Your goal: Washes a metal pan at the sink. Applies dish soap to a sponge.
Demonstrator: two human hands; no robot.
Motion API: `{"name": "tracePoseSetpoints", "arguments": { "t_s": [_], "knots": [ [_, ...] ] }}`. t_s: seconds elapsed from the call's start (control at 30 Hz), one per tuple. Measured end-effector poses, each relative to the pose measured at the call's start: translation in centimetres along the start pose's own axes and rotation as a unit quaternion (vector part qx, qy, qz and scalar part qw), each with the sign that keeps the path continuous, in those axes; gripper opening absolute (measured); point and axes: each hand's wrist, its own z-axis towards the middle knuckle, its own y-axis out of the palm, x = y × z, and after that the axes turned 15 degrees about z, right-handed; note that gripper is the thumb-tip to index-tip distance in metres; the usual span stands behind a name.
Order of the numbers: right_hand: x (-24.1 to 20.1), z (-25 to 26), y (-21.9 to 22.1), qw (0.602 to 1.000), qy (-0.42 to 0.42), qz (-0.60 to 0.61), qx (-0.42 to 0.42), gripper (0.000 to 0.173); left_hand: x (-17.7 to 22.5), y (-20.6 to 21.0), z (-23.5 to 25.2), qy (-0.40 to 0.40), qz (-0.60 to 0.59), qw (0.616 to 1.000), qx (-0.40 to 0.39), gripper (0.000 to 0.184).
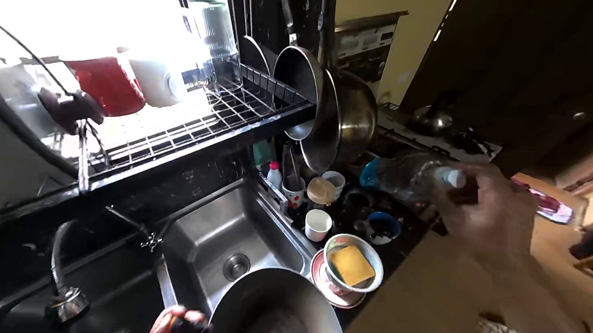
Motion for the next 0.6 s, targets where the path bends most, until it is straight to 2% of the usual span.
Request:
{"name": "tracePoseSetpoints", "arguments": {
  "t_s": [0.1,0.2,0.27,0.33,0.43,0.5,0.6],
  "knots": [
    [-5.0,-5.3,0.5,0.989,-0.039,0.137,0.028,0.051,0.4,5.4,0.2,-0.028,-0.055,0.991,-0.117,0.048],
    [-10.0,-11.1,3.5,0.951,-0.005,0.311,-0.006,0.045,-0.1,9.7,-0.6,-0.097,-0.075,0.968,-0.217,0.084],
    [-12.9,-14.8,5.6,0.931,0.017,0.362,-0.04,0.041,0.0,11.1,-1.5,-0.154,-0.12,0.958,-0.212,0.102],
    [-15.2,-18.0,7.2,0.92,0.014,0.382,-0.091,0.039,0.0,11.2,-1.6,-0.19,-0.195,0.951,-0.146,0.098],
    [-16.4,-21.5,8.5,0.915,-0.06,0.367,-0.158,0.038,-0.8,9.1,-0.8,-0.195,-0.318,0.922,-0.104,0.069],
    [-16.1,-22.5,8.5,0.891,-0.081,0.39,-0.217,0.033,-1.0,7.5,-0.5,-0.18,-0.317,0.928,-0.077,0.059],
    [-15.1,-22.9,8.3,0.849,-0.045,0.435,-0.298,0.03,0.0,6.6,-0.5,-0.132,-0.24,0.961,-0.034,0.05]
  ]
}}
